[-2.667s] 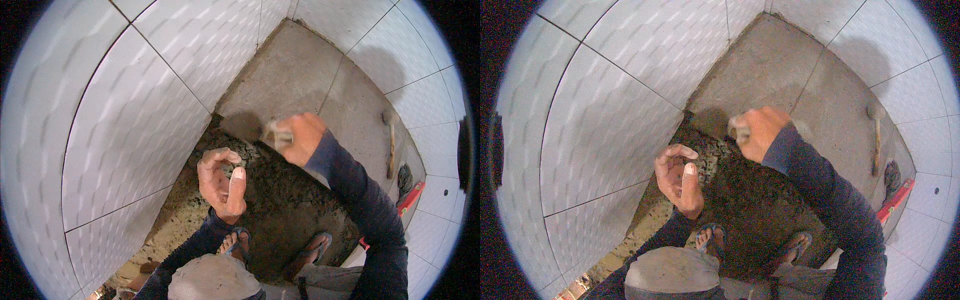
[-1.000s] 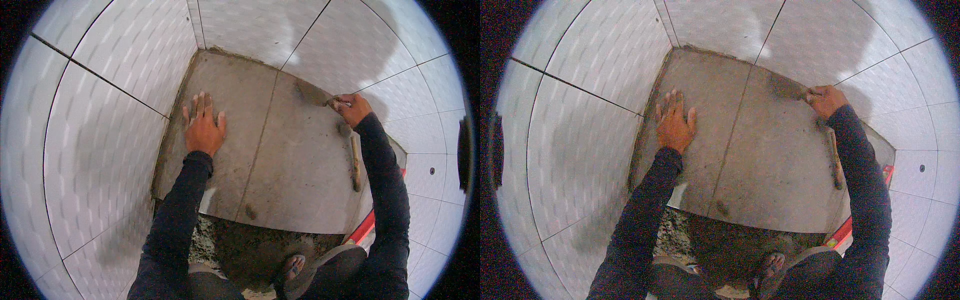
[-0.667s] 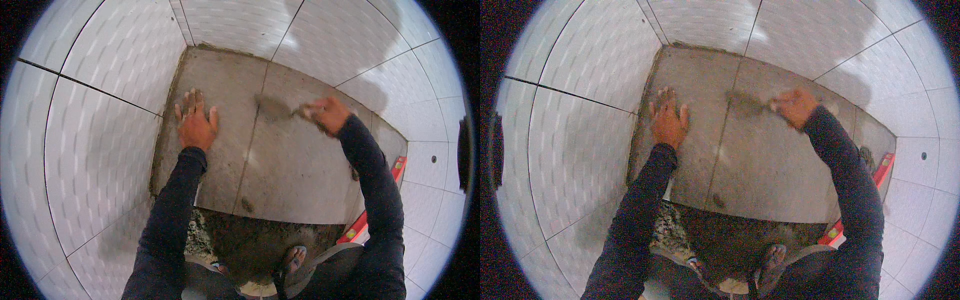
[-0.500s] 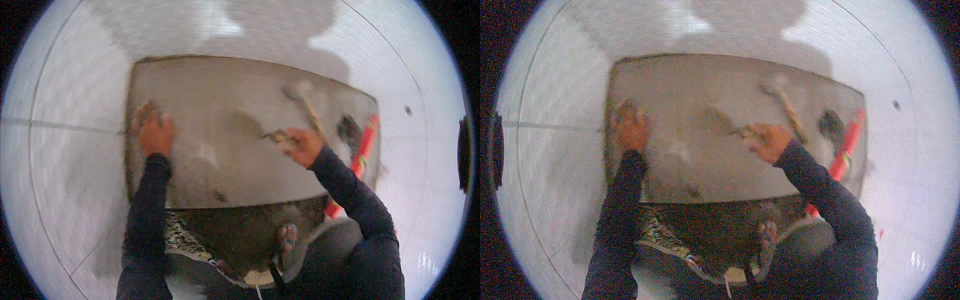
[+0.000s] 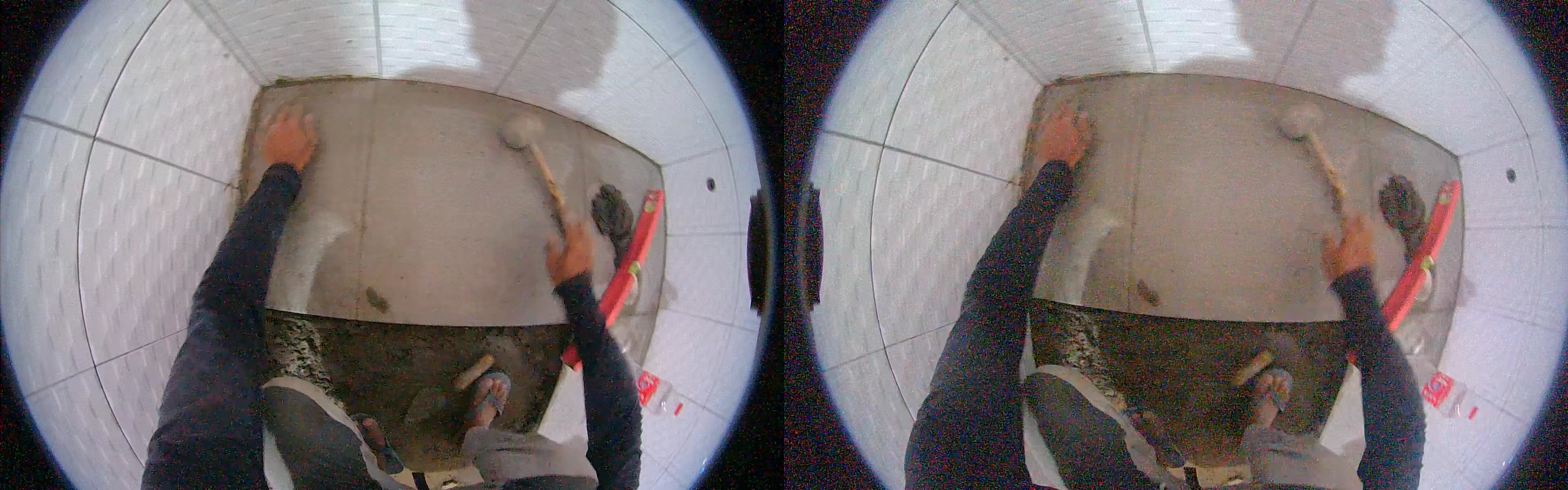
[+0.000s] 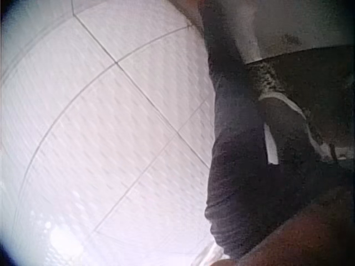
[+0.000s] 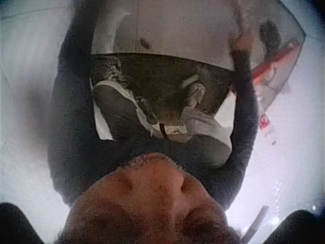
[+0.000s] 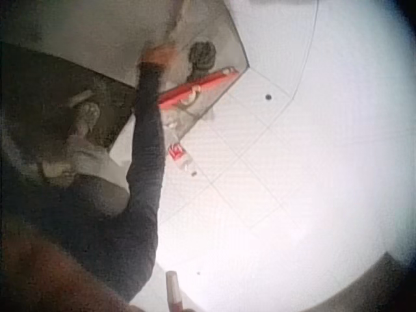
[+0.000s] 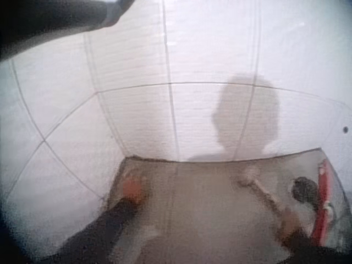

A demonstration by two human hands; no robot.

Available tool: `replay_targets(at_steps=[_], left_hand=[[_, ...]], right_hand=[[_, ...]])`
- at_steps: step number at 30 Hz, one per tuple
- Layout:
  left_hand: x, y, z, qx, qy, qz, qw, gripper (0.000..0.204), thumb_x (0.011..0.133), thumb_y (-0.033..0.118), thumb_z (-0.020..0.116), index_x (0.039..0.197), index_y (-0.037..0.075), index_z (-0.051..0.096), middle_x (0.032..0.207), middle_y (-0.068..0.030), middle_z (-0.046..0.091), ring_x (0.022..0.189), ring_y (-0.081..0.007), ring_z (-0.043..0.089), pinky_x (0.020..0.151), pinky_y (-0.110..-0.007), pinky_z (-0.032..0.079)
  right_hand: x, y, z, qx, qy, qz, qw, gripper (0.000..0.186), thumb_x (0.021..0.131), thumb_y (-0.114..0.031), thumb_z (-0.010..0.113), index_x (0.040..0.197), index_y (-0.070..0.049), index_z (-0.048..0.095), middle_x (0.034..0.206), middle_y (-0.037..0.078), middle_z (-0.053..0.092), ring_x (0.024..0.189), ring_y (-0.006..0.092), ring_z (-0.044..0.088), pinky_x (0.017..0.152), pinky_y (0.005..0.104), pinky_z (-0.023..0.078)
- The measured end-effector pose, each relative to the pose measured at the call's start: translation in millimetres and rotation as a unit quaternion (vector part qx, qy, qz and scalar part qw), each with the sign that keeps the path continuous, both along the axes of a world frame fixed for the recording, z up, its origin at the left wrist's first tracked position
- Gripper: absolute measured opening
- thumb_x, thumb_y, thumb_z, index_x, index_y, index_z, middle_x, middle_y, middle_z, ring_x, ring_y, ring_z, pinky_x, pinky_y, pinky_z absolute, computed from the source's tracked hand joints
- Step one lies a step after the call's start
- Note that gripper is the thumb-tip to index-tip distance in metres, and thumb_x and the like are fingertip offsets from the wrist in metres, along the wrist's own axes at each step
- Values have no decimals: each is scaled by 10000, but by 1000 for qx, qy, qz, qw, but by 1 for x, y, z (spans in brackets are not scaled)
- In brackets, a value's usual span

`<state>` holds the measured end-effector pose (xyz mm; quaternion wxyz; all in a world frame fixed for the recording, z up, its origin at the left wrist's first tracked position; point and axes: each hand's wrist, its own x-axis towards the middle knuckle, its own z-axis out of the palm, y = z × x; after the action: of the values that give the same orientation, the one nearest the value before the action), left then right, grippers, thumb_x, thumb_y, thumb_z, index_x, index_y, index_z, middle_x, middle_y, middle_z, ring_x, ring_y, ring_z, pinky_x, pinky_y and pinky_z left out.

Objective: The person installs a floor tile by applying mortar, positioning the tile, and tapping it with a mallet to level it. They then wipe the tile surface with a cloth and spread additional mortar on the floor.

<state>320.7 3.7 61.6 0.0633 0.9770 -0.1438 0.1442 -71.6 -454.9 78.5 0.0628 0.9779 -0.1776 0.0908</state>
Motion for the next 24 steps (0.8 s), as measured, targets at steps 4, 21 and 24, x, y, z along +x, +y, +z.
replay_targets(at_steps=[4,21,24], left_hand=[[0,-5,-24,-5,-37,35,999,559,989,395,388,1457,90,420,1532,-107,390,1436,-270,324,1182,-511,192],[3,-12,-26,-26,6,19,999,543,1004,336,335,1481,83,387,1575,-95,320,1464,-264,271,1194,-505,132],[2,-13,-21,-33,8,21,999,534,1002,328,339,1476,90,396,1574,-95,321,1469,-250,262,1194,-506,130]], right_hand=[[102,-21,13,56,40,-133,989,546,913,-341,611,1355,-46,488,1291,234,549,1174,419,539,966,506,440],[264,280,53,448,-4,59,892,371,1005,-354,482,966,4,568,787,260,619,744,470,614,685,545,472],[283,275,47,481,67,37,873,396,998,-374,480,970,11,569,790,274,629,762,495,614,699,556,483]])
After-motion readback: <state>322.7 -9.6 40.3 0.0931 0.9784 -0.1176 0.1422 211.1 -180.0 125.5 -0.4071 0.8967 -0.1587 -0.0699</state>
